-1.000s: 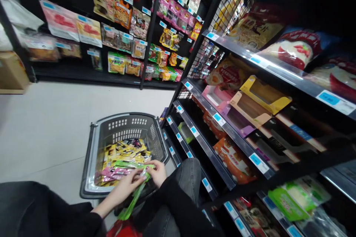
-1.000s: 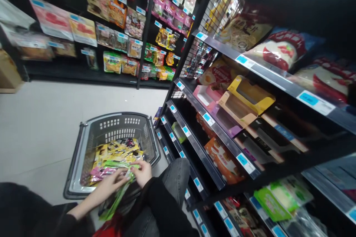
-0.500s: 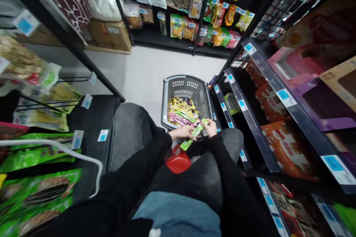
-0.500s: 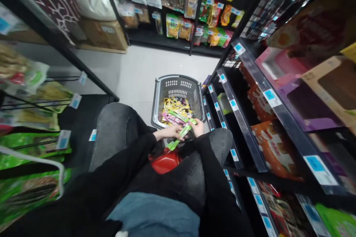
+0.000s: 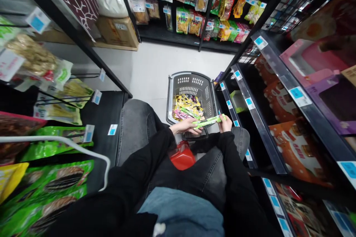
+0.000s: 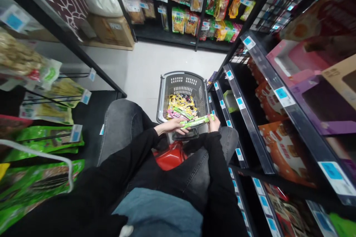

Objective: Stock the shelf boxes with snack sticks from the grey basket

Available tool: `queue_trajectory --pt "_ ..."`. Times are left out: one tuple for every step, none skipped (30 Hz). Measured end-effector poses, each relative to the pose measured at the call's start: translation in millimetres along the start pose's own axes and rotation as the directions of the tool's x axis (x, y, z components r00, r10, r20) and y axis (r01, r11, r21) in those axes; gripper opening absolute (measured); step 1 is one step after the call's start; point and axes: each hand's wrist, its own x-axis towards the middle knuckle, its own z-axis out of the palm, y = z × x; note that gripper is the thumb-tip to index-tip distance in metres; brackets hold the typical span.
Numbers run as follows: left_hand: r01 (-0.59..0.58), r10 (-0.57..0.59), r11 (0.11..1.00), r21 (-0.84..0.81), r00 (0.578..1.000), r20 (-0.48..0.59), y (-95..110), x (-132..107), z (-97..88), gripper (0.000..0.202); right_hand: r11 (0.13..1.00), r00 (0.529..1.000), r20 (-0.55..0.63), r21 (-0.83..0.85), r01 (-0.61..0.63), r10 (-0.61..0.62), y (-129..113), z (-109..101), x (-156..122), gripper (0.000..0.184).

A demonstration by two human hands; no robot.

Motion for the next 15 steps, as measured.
queue_trajectory --pt "-0.033 0.033 0.999 -0.018 0.999 -0.04 1.7 0.6 0.7 0.027 1.0 1.0 -0.011 0.01 -0.009 0.009 -0.6 0.0 -0.3 0.034" --pt "-0.065 0.063 0.998 -0.022 0.995 -0.082 3.3 1.3 1.2 0.027 1.0 1.0 -0.015 0.015 -0.015 0.015 -1.1 -0.1 -0.8 0.034" --pt "-0.095 0.092 0.995 -0.015 0.988 -0.127 4.7 2.0 1.4 0.027 1.0 1.0 -0.015 0.015 -0.02 0.021 -1.4 -0.2 -1.4 0.034" --pt "-0.121 0.119 0.993 0.0 0.978 -0.174 5.8 2.7 1.3 0.026 1.0 1.0 -0.009 0.015 -0.026 0.026 -1.7 -0.5 -1.9 0.034" --pt "-0.144 0.144 0.989 0.018 0.964 -0.224 6.5 3.5 1.1 0.026 0.999 0.999 0.002 0.017 -0.032 0.032 -1.8 -0.8 -2.3 0.034" --pt "-0.165 0.167 0.986 0.032 0.947 -0.276 6.9 4.3 0.7 0.025 0.999 0.999 0.014 0.019 -0.039 0.039 -1.8 -1.3 -2.5 0.034" --pt "-0.182 0.185 0.982 0.042 0.927 -0.327 7.0 5.1 0.3 0.025 0.999 0.999 0.027 0.016 -0.047 0.047 -1.5 -1.6 -2.5 0.034" --pt "-0.196 0.198 0.98 0.044 0.907 -0.371 6.8 6.1 -0.3 0.025 0.998 0.997 0.043 0.005 -0.057 0.057 -0.8 -1.8 -2.3 0.034" --pt "-0.208 0.207 0.977 0.042 0.89 -0.407 6.4 7.2 -1.0 0.025 0.998 0.996 0.058 -0.012 -0.068 0.068 0.3 -1.6 -2.0 0.034" --pt "-0.218 0.214 0.975 0.042 0.873 -0.438 5.9 8.3 -1.9 0.026 0.997 0.994 0.075 -0.033 -0.076 0.078 1.9 -0.9 -1.5 0.034" --pt "-0.223 0.22 0.973 0.051 0.855 -0.47 5.5 9.3 -3.4 0.028 0.995 0.992 0.091 -0.053 -0.079 0.084 4.0 0.3 -0.8 0.033" --pt "-0.219 0.227 0.973 0.076 0.832 -0.506 5.2 10.1 -5.5 0.029 0.994 0.99 0.11 -0.073 -0.08 0.088 6.5 2.0 0.0 0.032" --pt "-0.194 0.234 0.972 0.131 0.799 -0.554 5.3 10.4 -8.3 0.031 0.992 0.988 0.126 -0.097 -0.078 0.09 9.4 4.3 1.0 0.03" --pt "-0.147 0.244 0.968 0.205 0.753 -0.611 5.7 10.1 -11.9 0.033 0.986 0.986 0.134 -0.145 -0.08 0.099 12.5 6.7 2.2 0.028" --pt "-0.087 0.258 0.956 0.28 0.699 -0.667 6.5 9.1 -16.2 0.035 0.973 0.985 0.131 -0.215 -0.086 0.115 15.4 9.1 3.8 0.025"
